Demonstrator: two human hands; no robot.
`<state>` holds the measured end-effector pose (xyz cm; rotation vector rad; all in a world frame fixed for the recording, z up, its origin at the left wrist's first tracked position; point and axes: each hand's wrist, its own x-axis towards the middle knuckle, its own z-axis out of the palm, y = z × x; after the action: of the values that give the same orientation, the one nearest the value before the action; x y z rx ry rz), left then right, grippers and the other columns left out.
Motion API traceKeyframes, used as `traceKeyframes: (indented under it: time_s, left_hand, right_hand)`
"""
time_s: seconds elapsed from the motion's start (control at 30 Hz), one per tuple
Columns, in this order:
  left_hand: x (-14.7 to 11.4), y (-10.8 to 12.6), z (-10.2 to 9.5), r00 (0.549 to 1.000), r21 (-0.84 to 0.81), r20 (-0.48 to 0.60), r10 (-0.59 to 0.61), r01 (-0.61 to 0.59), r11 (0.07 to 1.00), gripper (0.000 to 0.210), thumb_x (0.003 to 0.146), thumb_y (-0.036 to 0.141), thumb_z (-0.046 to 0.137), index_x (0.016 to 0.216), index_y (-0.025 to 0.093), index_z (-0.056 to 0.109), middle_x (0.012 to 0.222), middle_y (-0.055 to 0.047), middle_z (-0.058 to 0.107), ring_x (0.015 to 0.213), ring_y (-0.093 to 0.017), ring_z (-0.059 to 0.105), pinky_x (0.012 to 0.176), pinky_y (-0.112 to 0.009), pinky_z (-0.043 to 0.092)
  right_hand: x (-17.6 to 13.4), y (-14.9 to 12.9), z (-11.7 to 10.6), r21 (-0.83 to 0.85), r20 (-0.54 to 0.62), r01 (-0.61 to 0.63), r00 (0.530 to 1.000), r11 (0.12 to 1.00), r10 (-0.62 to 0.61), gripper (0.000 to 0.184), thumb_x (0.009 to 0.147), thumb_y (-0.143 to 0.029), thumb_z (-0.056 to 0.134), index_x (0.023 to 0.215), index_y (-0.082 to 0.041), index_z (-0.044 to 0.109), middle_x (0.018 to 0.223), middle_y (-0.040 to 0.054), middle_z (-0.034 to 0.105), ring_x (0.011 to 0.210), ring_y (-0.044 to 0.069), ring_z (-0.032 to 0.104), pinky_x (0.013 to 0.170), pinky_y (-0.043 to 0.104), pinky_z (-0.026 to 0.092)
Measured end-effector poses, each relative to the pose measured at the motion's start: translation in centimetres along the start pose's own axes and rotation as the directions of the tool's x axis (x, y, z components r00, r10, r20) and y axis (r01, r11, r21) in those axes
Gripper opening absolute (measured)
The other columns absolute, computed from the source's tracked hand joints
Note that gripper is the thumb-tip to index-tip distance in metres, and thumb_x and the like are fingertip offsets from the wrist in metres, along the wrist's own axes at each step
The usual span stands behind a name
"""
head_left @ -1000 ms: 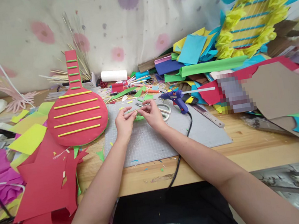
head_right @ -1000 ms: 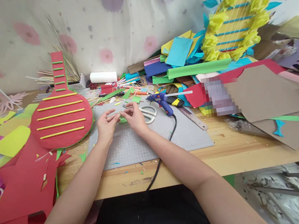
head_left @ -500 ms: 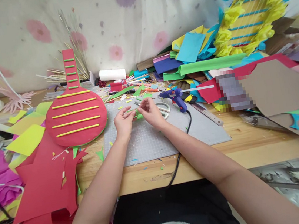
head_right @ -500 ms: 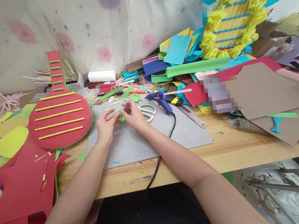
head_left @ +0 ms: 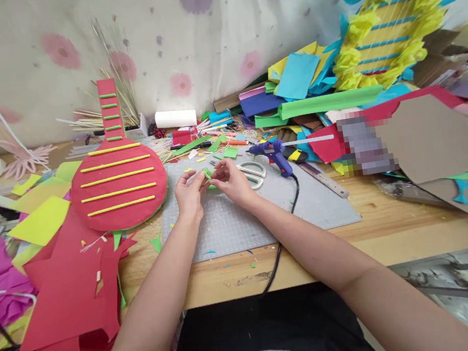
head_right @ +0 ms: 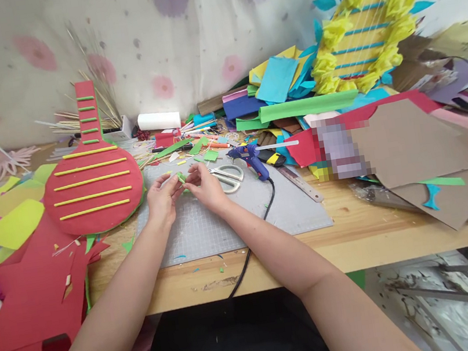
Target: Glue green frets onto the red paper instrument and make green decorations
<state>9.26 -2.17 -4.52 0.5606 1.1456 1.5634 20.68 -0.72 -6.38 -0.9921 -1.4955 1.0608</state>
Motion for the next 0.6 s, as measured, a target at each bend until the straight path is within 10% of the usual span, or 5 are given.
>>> traceKeyframes:
  time_s: [0.6]
  left_hand:
    - [-0.27, -0.04, -0.01, 0.993, 0.198, 0.116, 0.024, -0.047, 0.979, 0.025, 0.056, 0.028, 0.07, 0.077, 0.015, 0.065, 0.072, -0.001, 0.064, 0.066, -0.011, 0.06, 0.061, -0.024, 0.05]
  right_hand:
    - [-0.05, -0.06, -0.68, -0.087, 0.057, 0.047, 0.997, 0.995, -0.042, 0.013, 0.072, -0.03, 0.059, 0.075, -0.023, 0.049, 0.072, -0.0013, 0.06, 0.066, 0.014, 0.055, 0.065, 0.031, 0.046]
